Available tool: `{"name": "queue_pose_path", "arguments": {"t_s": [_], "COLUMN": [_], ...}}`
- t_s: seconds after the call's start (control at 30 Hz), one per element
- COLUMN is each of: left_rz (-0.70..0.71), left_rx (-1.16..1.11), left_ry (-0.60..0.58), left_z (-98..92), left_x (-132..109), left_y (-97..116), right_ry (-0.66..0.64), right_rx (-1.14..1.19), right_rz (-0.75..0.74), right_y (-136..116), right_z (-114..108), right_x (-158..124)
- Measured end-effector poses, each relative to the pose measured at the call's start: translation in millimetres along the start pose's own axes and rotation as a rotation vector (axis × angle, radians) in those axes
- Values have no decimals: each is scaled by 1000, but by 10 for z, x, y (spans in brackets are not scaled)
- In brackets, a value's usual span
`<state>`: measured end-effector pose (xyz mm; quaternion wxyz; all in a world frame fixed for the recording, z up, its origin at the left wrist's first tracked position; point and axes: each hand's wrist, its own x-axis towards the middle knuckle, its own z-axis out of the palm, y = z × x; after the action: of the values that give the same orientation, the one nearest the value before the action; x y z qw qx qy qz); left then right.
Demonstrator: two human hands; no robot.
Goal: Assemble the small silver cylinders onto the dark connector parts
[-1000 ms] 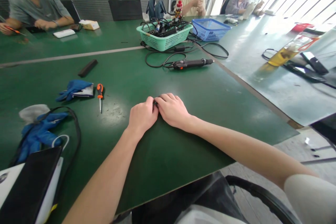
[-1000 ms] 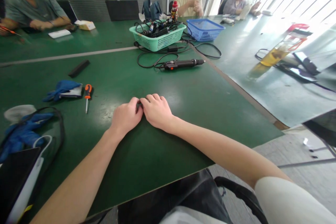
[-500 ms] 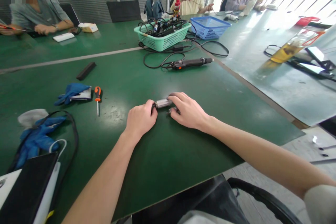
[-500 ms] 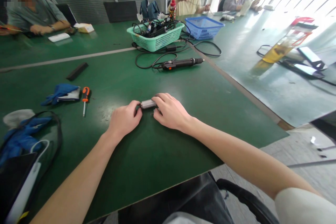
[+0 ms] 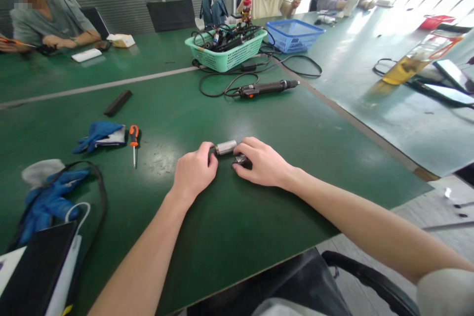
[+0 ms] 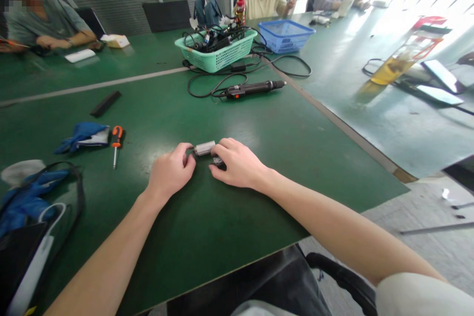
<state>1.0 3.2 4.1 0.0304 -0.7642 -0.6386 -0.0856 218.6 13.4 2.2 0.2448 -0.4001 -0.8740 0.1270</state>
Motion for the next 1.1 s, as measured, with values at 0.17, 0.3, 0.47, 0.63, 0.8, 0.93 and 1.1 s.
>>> {"name": "queue_pose_path", "arguments": {"t_s": [0.17,0.3,0.47,0.63,0.8,0.93,1.1], "left_rz": [83,300,395,409,388,386,394], "left_rx": [-48,-96,-140,-143,-139,-144,-134], "left_ry": [37,-19,-69,-87,-75,-55,-30], "left_z": [-19,-26,-42,-52,-21,10,21], "left_x": [-18,-38,-46,-39,-27,-24,-28], "left_y": [32,52,42,20,9,13,17], "right_ry": [-32,-32,-34,-39,-27,1,14], "right_rx": [-18,-20,-14,40,78,104,104], "right_rz": [-33,-40,-37,-110,-157,-178,-166], "right_y": [11,4,-31,-25,22,42,21], "right_z": [-3,-7,-11,23,70,75,49], "right_x": [10,11,4,-8,-13,-9,-13]}}
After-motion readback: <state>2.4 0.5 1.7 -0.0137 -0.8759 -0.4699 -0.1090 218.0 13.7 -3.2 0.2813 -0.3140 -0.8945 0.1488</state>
